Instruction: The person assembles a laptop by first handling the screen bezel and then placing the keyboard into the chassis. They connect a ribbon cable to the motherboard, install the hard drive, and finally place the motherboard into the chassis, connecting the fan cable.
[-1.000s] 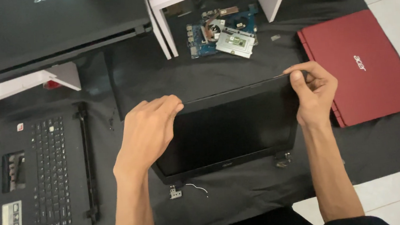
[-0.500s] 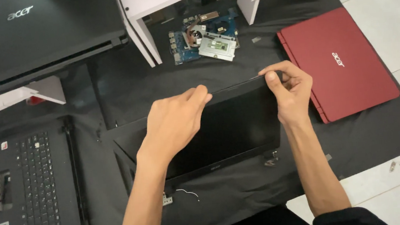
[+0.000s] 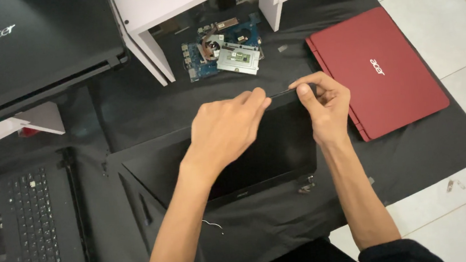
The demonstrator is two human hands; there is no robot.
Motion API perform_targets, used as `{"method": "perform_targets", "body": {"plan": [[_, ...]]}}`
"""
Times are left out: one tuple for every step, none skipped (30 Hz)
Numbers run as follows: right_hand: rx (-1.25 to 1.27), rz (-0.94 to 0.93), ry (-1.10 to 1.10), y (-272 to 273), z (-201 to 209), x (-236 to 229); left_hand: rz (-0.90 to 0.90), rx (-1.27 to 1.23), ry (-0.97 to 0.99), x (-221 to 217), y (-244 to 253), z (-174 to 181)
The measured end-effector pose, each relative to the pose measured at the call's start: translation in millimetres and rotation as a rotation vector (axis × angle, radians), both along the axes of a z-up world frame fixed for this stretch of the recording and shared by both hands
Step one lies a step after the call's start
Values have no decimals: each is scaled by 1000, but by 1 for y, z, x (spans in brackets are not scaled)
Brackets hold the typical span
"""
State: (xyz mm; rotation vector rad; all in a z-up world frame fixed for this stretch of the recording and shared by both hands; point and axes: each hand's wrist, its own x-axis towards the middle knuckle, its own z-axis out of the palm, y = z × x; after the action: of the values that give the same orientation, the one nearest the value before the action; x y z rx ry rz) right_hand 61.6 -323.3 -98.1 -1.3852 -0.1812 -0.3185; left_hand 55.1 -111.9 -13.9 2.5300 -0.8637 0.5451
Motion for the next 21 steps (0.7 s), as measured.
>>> {"method": "perform_targets", "body": {"plan": [[0,0,0,1,0,1,0,0,0,3,-7,-1],[-19,-9,4,2,-1,-1,7,27,-30,4,-13,-3],[-38,-18,7,3,-2,-2,14,53,-61,5,-20,-5],[-38,-19,6,3,-2,-3,12,53,-62,6,-21,-5],[-73,-46,19,2,-2,-3,1,29,-54,7,-22,-5],[-108,-73,32,1,-1,-4,-9,5,-46,8,-23,-5],[-108,-74,31,1,3,-5,-10,4,-47,9,-23,-2],[-111,-67,50,2,7,-8,-9,-4,-49,8,-22,0],[-114,-60,68,3,11,-10,-7,-12,-51,7,-21,2],[-115,-62,69,-2,-1,-11,-9,-13,-50,8,-21,3],[-114,-15,93,-7,-13,-12,3,-31,-50,9,-20,4],[-115,33,114,-12,-24,-11,16,-50,-53,10,-18,5],[-118,33,111,-12,-26,-9,16,-53,-55,12,-21,6],[-108,23,89,-10,-28,-11,9,-64,-78,11,-24,5],[-98,14,67,-9,-31,-12,2,-74,-101,10,-26,4],[-99,13,67,-9,-36,-11,1,-75,-101,13,-31,1],[-99,24,38,-10,-41,-10,-27,-46,-102,15,-35,-1],[-100,32,8,-10,-45,-9,-58,-18,-102,18,-41,-4],[-102,30,8,-7,-32,-10,-61,-19,-101,22,-44,-5],[-82,46,8,-2,-20,-12,-77,31,-60,26,-46,-6],[-61,62,8,2,-7,-13,-94,82,-19,29,-48,-8]]}}
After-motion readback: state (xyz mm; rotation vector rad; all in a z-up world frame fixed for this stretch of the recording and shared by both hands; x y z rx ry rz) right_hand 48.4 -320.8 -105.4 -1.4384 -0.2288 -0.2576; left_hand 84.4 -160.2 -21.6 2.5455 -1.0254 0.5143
